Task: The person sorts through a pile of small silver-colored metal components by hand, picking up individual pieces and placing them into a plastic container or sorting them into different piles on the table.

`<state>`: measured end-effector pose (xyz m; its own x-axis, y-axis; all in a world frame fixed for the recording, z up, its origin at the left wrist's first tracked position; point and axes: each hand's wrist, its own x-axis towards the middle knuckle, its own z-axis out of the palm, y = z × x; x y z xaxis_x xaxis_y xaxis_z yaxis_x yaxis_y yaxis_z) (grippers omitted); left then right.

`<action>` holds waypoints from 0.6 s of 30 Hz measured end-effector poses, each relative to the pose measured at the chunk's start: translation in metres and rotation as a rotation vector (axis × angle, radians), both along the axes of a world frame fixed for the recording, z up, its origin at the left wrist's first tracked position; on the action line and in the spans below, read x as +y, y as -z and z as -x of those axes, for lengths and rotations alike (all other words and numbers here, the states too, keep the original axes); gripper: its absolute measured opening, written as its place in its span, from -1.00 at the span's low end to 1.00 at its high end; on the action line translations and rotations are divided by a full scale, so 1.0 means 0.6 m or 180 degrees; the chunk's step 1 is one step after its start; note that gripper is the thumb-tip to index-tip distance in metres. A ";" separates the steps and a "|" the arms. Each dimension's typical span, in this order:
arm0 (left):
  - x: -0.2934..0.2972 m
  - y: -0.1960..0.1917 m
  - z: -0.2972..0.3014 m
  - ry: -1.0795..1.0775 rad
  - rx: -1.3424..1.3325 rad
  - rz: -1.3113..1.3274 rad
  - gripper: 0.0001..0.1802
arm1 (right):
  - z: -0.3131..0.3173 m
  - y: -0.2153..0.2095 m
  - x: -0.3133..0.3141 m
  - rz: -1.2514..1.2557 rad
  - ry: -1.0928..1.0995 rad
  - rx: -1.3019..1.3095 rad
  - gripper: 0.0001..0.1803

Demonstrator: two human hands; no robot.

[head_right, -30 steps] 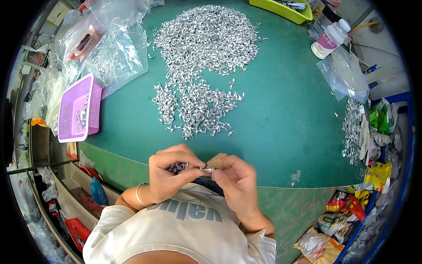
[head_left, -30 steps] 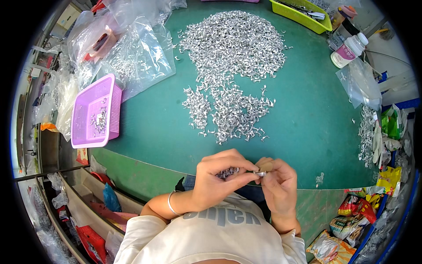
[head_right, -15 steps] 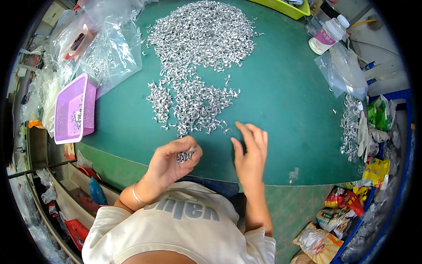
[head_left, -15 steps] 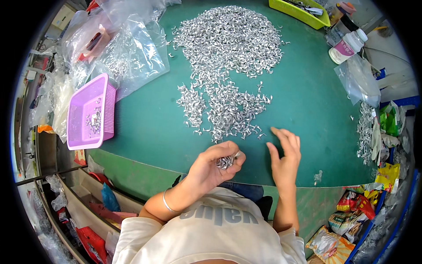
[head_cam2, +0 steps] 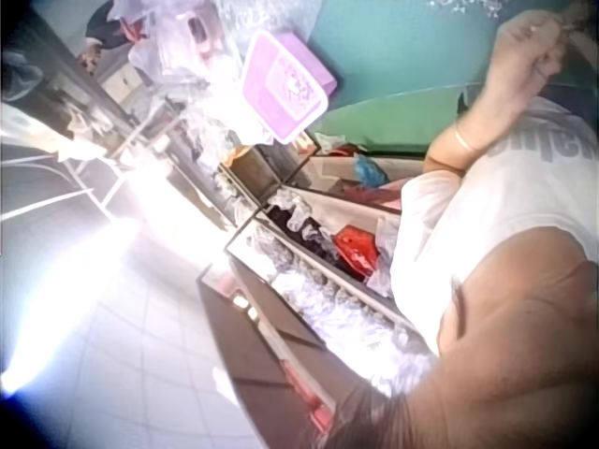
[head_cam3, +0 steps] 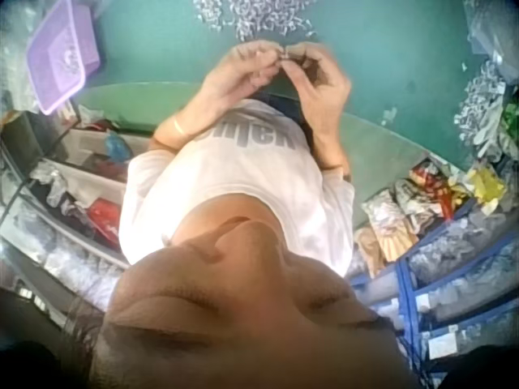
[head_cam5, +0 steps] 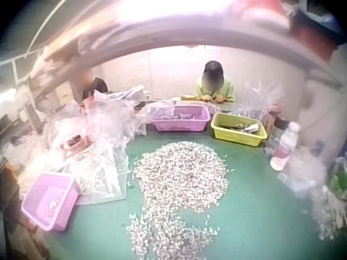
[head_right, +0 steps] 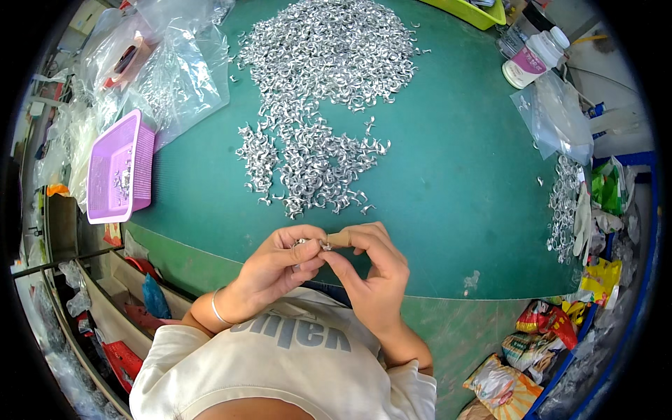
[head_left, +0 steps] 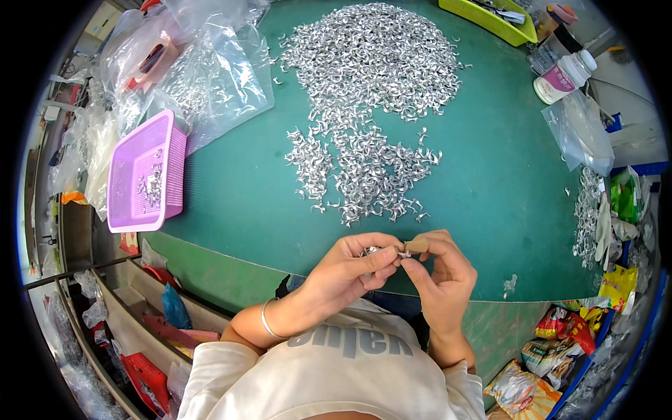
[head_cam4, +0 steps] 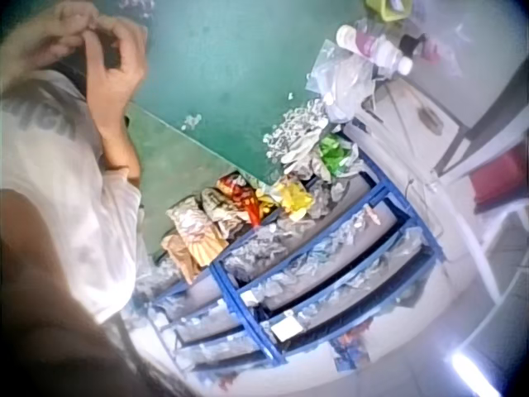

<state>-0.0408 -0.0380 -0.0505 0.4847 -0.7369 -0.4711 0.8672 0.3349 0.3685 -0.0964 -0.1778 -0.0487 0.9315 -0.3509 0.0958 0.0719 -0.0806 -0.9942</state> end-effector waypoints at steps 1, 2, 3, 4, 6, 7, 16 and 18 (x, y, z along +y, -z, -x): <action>0.001 0.001 0.002 -0.0015 -0.0037 -0.0005 -0.78 | 0.001 0.000 0.001 0.0089 -0.0021 -0.0082 -0.80; 0.001 0.002 0.003 -0.0030 -0.0073 -0.0010 -0.77 | 0.003 0.002 0.002 0.0178 -0.0042 -0.0162 -0.80; 0.002 0.003 0.003 0.0007 -0.0045 0.0076 -0.77 | 0.005 0.002 0.003 0.0264 -0.0060 -0.0242 -0.80; 0.003 0.005 0.004 0.0044 -0.0017 0.0161 -0.76 | 0.005 0.000 0.004 0.0387 -0.0034 -0.0299 -0.80; 0.004 0.006 0.004 0.0078 0.0013 0.0249 -0.76 | 0.005 -0.007 0.008 0.0635 0.0016 -0.0411 -0.80; 0.004 0.005 0.005 0.0075 0.0014 0.0253 -0.76 | 0.005 -0.008 0.008 0.0686 0.0023 -0.0438 -0.79; 0.006 0.010 -0.003 0.0087 0.0114 0.0433 -0.80 | 0.005 0.009 -0.026 0.0315 0.0540 -0.0232 -0.82; 0.012 0.015 -0.008 0.0079 0.0204 0.0507 -0.82 | -0.004 0.022 -0.056 0.0989 0.0743 0.0178 -0.80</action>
